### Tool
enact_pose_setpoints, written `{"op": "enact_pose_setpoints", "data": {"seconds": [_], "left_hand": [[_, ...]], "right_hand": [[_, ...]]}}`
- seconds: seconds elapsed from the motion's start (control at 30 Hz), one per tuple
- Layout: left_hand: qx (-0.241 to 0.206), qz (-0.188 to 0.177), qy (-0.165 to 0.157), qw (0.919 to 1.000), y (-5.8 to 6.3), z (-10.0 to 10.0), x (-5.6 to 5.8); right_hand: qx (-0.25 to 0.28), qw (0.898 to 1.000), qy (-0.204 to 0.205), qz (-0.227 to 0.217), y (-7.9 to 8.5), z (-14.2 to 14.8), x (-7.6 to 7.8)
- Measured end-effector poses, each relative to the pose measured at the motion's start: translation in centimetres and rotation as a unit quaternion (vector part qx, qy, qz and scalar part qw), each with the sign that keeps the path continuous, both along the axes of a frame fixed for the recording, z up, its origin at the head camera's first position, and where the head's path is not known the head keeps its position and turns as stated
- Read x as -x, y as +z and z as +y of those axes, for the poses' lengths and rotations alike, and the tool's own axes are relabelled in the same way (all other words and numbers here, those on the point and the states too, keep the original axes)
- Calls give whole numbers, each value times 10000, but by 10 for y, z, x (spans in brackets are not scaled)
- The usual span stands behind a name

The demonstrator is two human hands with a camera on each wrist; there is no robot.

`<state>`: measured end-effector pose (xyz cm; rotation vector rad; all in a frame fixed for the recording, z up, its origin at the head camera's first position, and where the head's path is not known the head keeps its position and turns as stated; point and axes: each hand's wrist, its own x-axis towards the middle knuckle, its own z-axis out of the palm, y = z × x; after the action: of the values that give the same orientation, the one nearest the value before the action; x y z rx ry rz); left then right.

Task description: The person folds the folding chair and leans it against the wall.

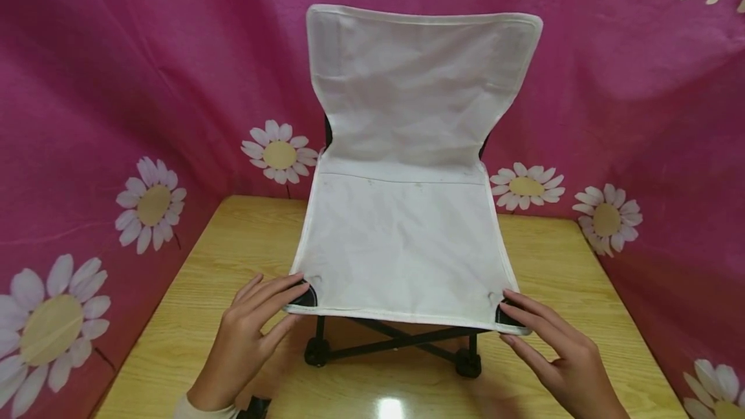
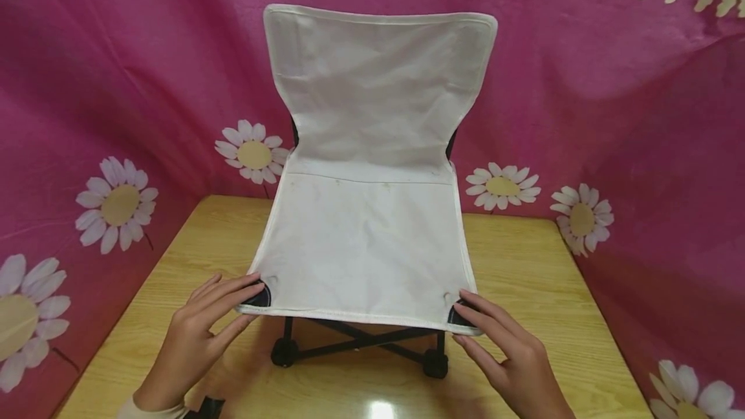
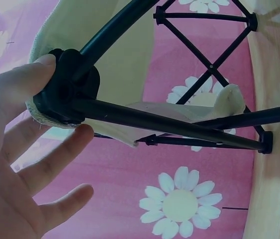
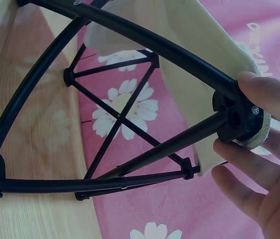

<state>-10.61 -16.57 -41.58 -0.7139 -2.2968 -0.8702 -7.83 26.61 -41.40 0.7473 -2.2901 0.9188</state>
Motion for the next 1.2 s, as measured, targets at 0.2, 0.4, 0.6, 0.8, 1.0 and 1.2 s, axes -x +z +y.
{"op": "enact_pose_setpoints", "data": {"seconds": [0.2,0.4,0.6,0.8,1.0,1.2], "left_hand": [[-38,-20,-18,10000,1,1,1],[-77,4,40,10000,0,2,1],[-197,-145,32,9997,0,1,1],[-356,-36,-113,9993,-4,0,4],[-471,245,-285,9982,-6,1,5],[-553,310,-342,9974,-7,2,6]], "right_hand": [[161,9998,112,28,-1,2,1],[456,9989,137,39,-6,2,1],[673,9976,182,-49,-11,1,3],[729,9971,209,32,-13,1,4],[768,9966,235,165,-13,0,6],[845,9959,209,229,-14,-1,6]]}}
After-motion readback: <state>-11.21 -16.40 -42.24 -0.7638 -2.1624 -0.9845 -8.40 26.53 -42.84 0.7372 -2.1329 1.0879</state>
